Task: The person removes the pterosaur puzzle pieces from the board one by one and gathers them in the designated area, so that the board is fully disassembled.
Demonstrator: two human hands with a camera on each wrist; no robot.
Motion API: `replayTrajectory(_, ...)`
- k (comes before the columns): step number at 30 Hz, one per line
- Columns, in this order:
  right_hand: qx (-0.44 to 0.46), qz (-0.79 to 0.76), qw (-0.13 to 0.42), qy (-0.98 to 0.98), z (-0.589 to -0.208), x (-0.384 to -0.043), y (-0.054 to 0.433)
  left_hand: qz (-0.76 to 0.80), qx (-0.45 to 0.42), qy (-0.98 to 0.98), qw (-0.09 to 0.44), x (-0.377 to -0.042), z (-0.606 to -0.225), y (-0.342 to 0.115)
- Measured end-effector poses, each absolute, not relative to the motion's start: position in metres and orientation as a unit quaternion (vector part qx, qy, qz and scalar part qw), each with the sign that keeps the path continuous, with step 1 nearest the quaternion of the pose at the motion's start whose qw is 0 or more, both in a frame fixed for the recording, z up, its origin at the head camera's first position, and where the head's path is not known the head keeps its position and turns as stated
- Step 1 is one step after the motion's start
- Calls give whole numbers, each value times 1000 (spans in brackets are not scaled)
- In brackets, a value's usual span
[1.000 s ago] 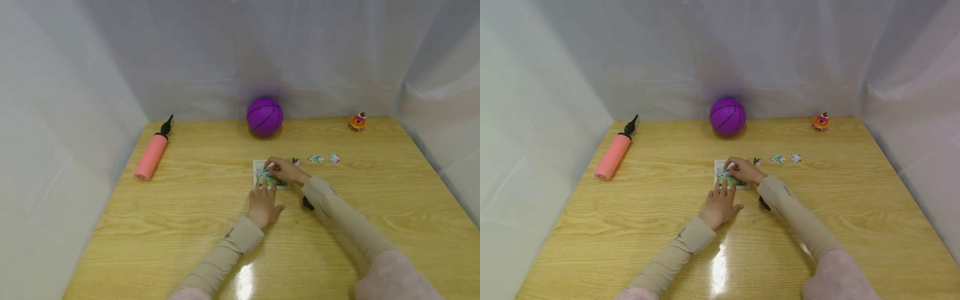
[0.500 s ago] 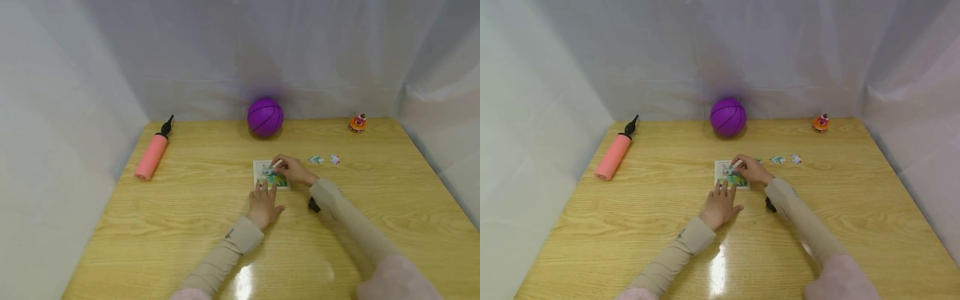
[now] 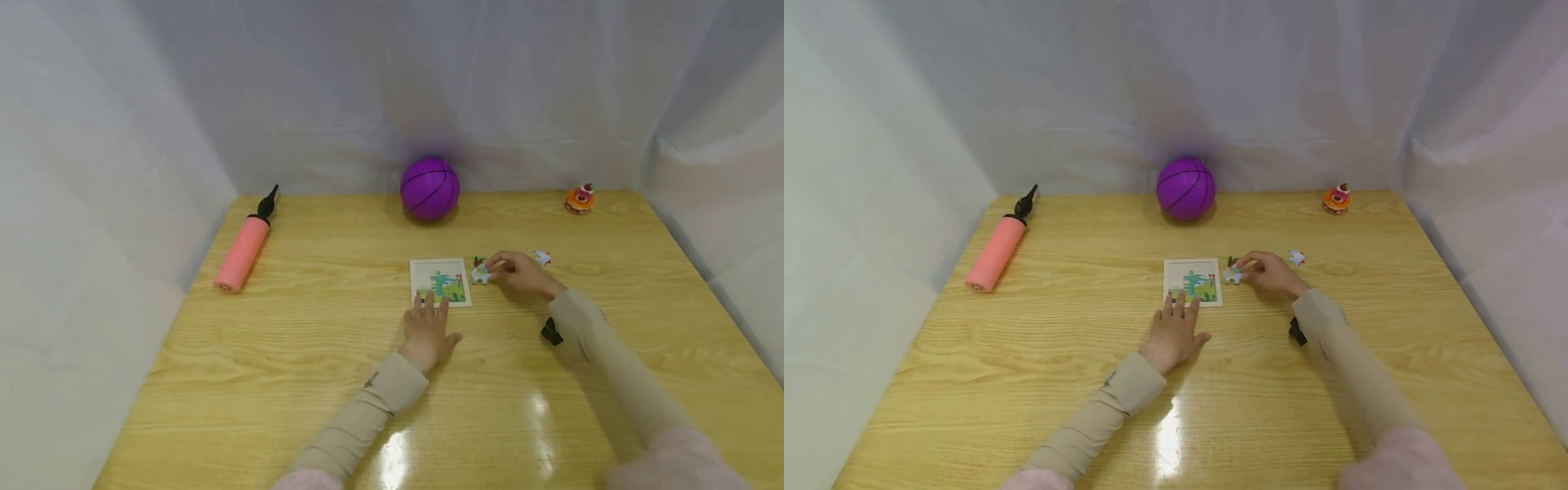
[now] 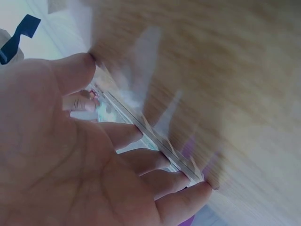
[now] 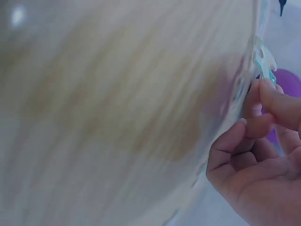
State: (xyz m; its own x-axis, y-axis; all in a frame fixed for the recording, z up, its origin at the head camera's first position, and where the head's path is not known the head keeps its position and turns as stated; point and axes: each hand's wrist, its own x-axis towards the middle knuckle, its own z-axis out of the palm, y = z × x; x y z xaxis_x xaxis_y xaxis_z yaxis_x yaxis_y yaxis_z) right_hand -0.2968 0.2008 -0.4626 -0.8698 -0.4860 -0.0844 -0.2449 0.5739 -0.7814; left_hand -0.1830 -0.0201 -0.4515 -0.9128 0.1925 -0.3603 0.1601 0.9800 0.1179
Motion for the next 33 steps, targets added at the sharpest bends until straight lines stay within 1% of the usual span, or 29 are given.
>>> replayTrajectory(5, -206, -387, 143, 888, -466, -295, 209, 40, 92, 977, 187, -183, -451, -20)
replayTrajectory(11, -194, -371, 164, 893, -466, -294, 210, 36, 94, 978, 184, -183, -450, -19)
replayTrajectory(16, -203, -371, 173, 889, -466, -292, 209, 37, 93, 977, 186, -183, -451, -19)
replayTrajectory(26, -224, -380, 171, 881, -468, -292, 207, 39, 93, 977, 188, -182, -451, -20)
replayTrajectory(33, -216, -383, 182, 880, -468, -292, 207, 45, 95, 978, 180, -182, -452, -21)
